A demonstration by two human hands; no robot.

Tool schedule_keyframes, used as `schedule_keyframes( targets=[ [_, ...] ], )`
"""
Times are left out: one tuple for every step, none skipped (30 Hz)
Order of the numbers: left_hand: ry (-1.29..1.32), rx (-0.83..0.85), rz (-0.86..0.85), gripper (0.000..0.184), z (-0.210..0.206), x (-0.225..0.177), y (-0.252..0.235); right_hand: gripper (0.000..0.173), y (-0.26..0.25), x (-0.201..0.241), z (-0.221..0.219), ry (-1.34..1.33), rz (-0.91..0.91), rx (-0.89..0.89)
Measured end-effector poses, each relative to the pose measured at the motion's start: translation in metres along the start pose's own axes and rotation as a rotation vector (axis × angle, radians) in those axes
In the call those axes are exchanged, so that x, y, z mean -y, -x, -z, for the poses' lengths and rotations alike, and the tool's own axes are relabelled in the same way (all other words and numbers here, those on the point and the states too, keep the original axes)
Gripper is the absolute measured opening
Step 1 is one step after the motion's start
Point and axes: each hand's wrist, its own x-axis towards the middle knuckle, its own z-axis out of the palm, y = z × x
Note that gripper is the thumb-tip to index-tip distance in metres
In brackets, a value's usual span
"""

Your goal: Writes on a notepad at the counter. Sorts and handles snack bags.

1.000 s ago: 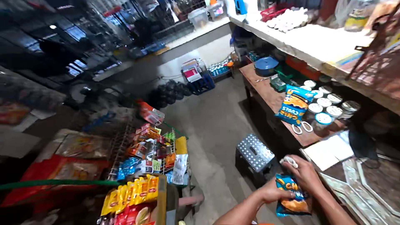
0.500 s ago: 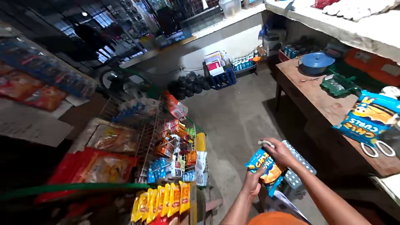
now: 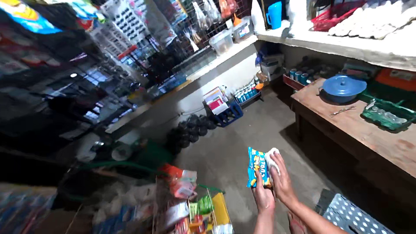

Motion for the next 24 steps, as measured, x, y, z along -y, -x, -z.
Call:
schedule_keyframes(
  targets=[
    [0.023, 0.034, -0.024, 0.032, -0.008, -0.004, -0.013, 0.057, -0.023, 0.004, -0.005, -0.149, -0.171, -0.068],
    [0.03, 0.07, -0.039, 0.031, -0.015, -0.007, -0.024, 0.056, -0.045, 0.01, -0.009, -0.284, -0.352, -0.153],
    [0.031, 0.119, -0.04, 0.029, -0.022, -0.009, -0.035, 0.051, -0.065, 0.015, -0.009, -0.397, -0.514, -0.235],
    [0.033, 0.191, -0.023, 0.029, -0.028, -0.011, -0.047, 0.047, -0.083, 0.019, -0.009, -0.469, -0.634, -0.314],
    [0.042, 0.276, 0.015, 0.03, -0.033, -0.012, -0.061, 0.045, -0.098, 0.019, -0.007, -0.507, -0.69, -0.373],
    [0.052, 0.35, 0.072, 0.031, -0.04, -0.011, -0.077, 0.042, -0.111, 0.016, -0.004, -0.519, -0.676, -0.423],
    [0.056, 0.4, 0.141, 0.03, -0.047, -0.009, -0.092, 0.037, -0.124, 0.01, 0.0, -0.5, -0.605, -0.484],
    [0.032, 0.413, 0.211, 0.03, -0.056, -0.005, -0.107, 0.031, -0.135, 0.003, 0.006, -0.461, -0.499, -0.541],
    [-0.041, 0.4, 0.285, 0.031, -0.066, 0.0, -0.12, 0.025, -0.146, -0.003, 0.013, -0.388, -0.359, -0.584],
    [-0.14, 0.367, 0.368, 0.036, -0.076, 0.006, -0.133, 0.024, -0.156, -0.011, 0.021, -0.282, -0.187, -0.596],
    [-0.231, 0.35, 0.468, 0.044, -0.085, 0.011, -0.145, 0.025, -0.165, -0.021, 0.028, -0.123, 0.004, -0.575],
    [-0.296, 0.344, 0.567, 0.051, -0.095, 0.012, -0.155, 0.031, -0.173, -0.031, 0.036, 0.094, 0.183, -0.538],
    [-0.327, 0.383, 0.645, 0.059, -0.104, 0.008, -0.165, 0.035, -0.18, -0.039, 0.044, 0.327, 0.345, -0.496],
    [-0.333, 0.459, 0.701, 0.069, -0.114, 0.002, -0.175, 0.033, -0.186, -0.044, 0.049, 0.533, 0.485, -0.441],
    [-0.318, 0.569, 0.752, 0.077, -0.124, -0.005, -0.188, 0.024, -0.189, -0.045, 0.052, 0.696, 0.602, -0.368],
    [-0.306, 0.669, 0.811, 0.081, -0.133, -0.011, -0.199, 0.017, -0.187, -0.046, 0.052, 0.815, 0.675, -0.273],
    [-0.306, 0.724, 0.865, 0.075, -0.144, -0.013, -0.21, 0.016, -0.183, -0.046, 0.051, 0.891, 0.716, -0.174],
    [-0.324, 0.744, 0.892, 0.057, -0.158, -0.008, -0.218, 0.016, -0.177, -0.048, 0.05, 0.935, 0.727, -0.086],
    [-0.377, 0.781, 0.904, 0.039, -0.171, 0.002, -0.224, 0.016, -0.171, -0.05, 0.049, 0.95, 0.708, -0.018],
    [-0.445, 0.814, 0.907, 0.029, -0.182, 0.015, -0.229, 0.015, -0.165, -0.05, 0.05, 0.947, 0.655, 0.024],
    [-0.509, 0.829, 0.907, 0.027, -0.192, 0.029, -0.231, 0.015, -0.16, -0.048, 0.056, 0.932, 0.574, 0.018],
    [-0.552, 0.859, 0.905, 0.029, -0.202, 0.042, -0.23, 0.018, -0.156, -0.043, 0.065, 0.917, 0.474, -0.069],
    [-0.575, 0.904, 0.909, 0.029, -0.21, 0.054, -0.226, 0.03, -0.155, -0.037, 0.079, 0.901, 0.36, -0.213],
    [-0.593, 0.959, 0.926, 0.029, -0.217, 0.064, -0.22, 0.04, -0.159, -0.029, 0.096, 0.888, 0.242, -0.366]
  ],
)
